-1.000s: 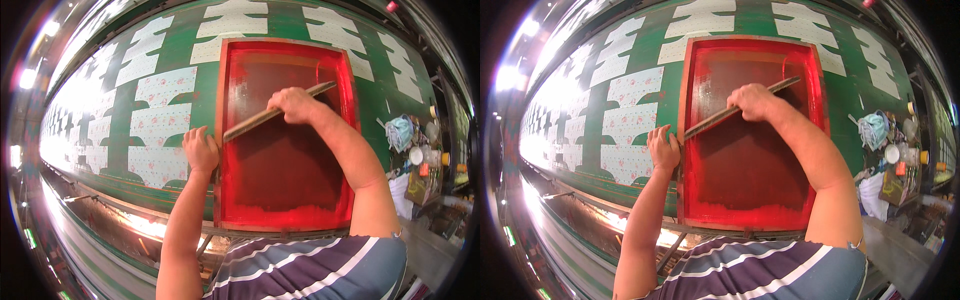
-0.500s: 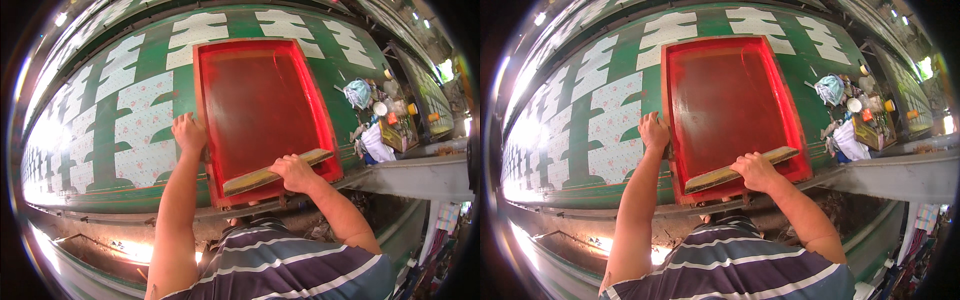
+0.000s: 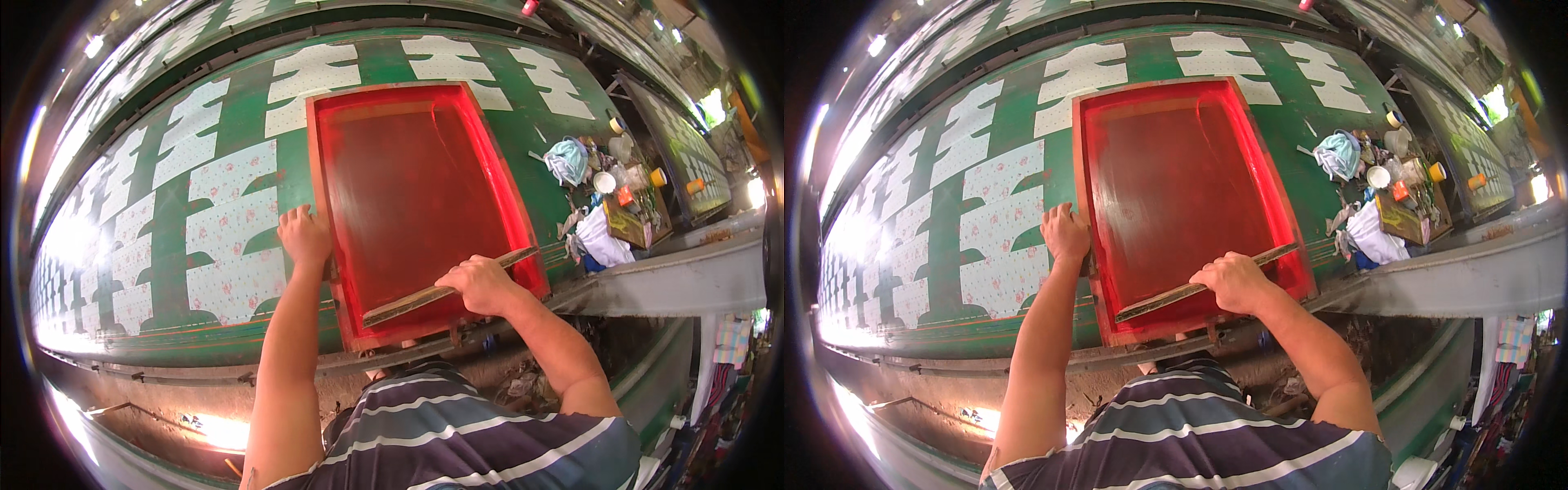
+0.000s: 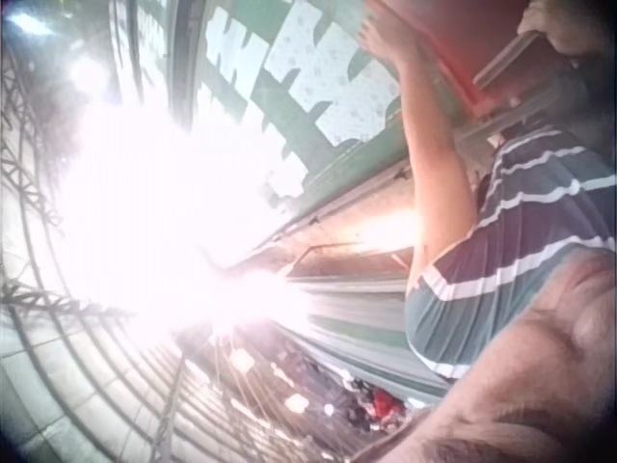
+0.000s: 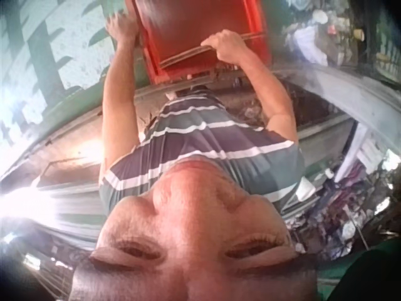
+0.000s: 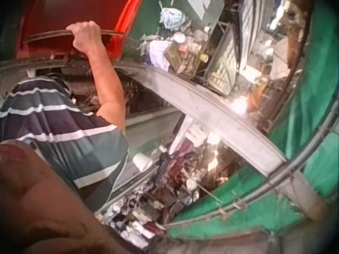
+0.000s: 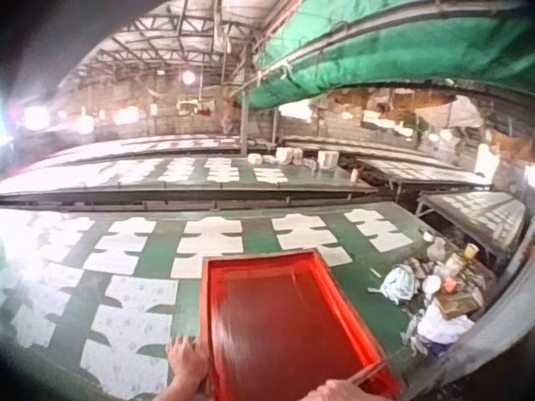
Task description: The person uses a red screen printing frame and a squeegee to apply ink onto white paper sheets moving on a conveyor belt. The person repeatedly pulls the squeegee across the screen, repositions the frame, and continues the process along the belt.
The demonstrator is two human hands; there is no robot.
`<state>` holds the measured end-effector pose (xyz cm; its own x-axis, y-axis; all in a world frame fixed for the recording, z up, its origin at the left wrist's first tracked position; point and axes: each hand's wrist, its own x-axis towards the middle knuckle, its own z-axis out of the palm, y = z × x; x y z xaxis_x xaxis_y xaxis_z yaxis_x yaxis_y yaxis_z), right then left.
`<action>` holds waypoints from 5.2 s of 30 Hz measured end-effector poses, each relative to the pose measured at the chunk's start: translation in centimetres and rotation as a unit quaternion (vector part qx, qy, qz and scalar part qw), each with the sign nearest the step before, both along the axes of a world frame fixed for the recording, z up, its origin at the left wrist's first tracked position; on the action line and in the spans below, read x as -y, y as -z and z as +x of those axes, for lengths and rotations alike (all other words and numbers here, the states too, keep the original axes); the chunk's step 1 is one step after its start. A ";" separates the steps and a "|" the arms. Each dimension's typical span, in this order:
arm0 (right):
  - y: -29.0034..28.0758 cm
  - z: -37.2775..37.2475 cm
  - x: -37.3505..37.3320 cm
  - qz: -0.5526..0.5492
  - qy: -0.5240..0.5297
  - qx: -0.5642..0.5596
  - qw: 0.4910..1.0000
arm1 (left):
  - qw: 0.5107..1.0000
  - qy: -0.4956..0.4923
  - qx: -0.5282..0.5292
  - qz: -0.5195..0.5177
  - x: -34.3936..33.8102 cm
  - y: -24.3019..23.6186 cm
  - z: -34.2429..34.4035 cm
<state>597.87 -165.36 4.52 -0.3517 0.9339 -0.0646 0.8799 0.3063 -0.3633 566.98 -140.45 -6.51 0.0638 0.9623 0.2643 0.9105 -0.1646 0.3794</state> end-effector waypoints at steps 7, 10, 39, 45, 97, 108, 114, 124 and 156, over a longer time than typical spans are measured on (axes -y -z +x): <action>0.3 4.6 -9.0 -0.016 0.002 -0.041 0.999 | 0.999 0.004 0.015 0.036 -0.2 0.5 -0.2; 0.9 7.3 -16.1 0.099 0.019 -0.074 0.992 | 0.999 -0.004 0.027 0.042 0.1 0.4 -0.2; 3.6 13.8 -42.2 0.035 0.203 0.055 0.977 | 0.999 0.019 0.020 0.030 0.1 -0.4 -0.1; 3.5 10.7 -32.3 0.029 0.237 0.054 0.970 | 0.997 0.036 0.027 0.056 0.0 0.3 -0.6; 7.6 17.5 13.8 -0.005 0.605 -0.380 0.699 | 0.941 -0.152 0.288 -0.092 11.5 1.7 -0.1; -8.6 12.4 19.3 0.175 0.571 -0.484 0.640 | 0.798 -0.048 0.581 -0.155 10.6 -2.5 -0.3; -12.2 6.4 29.7 0.337 0.526 -0.573 0.531 | 0.760 0.097 0.630 -0.126 12.5 -8.5 3.2; -11.3 -11.4 53.0 0.480 0.688 -0.013 0.545 | 0.640 0.338 0.650 -0.231 23.2 -18.7 8.2; -3.0 -46.6 69.5 0.598 0.782 0.086 0.156 | 0.441 0.658 0.494 -0.358 47.5 -20.5 15.7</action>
<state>551.32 -234.86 7.47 0.2762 -0.7495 0.6016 0.1835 -0.5733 -0.7985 582.66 -187.97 14.02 0.8863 0.1217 0.4468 -0.4624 0.1801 0.8682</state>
